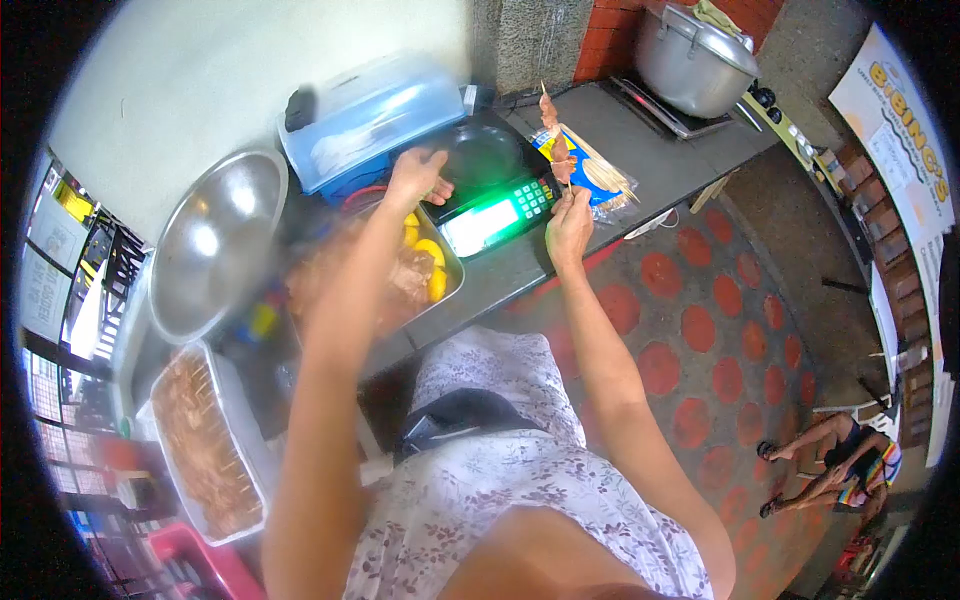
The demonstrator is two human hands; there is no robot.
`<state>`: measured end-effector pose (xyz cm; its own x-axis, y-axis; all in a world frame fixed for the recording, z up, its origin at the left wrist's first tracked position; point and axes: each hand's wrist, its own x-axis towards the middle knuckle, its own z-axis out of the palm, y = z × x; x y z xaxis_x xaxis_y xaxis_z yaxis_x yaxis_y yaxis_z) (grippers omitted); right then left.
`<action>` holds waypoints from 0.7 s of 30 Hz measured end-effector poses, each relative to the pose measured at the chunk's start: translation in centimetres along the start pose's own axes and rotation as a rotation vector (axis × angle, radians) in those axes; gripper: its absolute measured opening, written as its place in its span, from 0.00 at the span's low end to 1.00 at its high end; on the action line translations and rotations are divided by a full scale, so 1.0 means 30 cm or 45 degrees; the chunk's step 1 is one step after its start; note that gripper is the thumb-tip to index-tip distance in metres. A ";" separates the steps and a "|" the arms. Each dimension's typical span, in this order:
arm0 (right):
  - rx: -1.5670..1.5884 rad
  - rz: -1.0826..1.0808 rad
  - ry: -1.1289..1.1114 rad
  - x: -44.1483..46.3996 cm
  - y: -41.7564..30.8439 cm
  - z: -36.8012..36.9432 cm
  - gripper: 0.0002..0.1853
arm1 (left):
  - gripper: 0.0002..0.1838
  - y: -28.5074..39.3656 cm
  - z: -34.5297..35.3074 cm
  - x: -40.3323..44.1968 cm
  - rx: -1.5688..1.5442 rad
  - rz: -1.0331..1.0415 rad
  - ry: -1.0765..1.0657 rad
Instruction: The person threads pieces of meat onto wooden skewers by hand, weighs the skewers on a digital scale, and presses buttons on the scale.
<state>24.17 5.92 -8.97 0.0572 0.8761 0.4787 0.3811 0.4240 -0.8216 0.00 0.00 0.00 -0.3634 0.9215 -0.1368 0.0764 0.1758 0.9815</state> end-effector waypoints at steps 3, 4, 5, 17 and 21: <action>-0.101 -0.153 0.037 -0.017 0.016 -0.009 0.04 | 0.26 0.051 -0.006 -0.056 0.278 0.048 0.082; -0.121 -0.168 0.050 -0.008 0.021 -0.010 0.04 | 0.25 0.072 -0.007 -0.067 0.323 0.069 0.100; -0.133 -0.177 0.066 -0.006 0.021 0.000 0.03 | 0.24 0.084 -0.016 -0.072 0.379 0.091 0.120; -0.267 -0.267 0.114 -0.011 -0.001 -0.006 0.05 | 0.26 0.066 -0.054 -0.047 0.350 0.199 0.075; -0.265 -0.253 0.090 -0.012 -0.003 -0.006 0.05 | 0.22 0.072 -0.051 -0.055 0.339 0.250 0.046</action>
<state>24.29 5.53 -9.01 0.0238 0.7593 0.6503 0.5721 0.5231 -0.6317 -0.66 -1.68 2.56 -0.3501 0.9347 0.0609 0.3863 0.0849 0.9184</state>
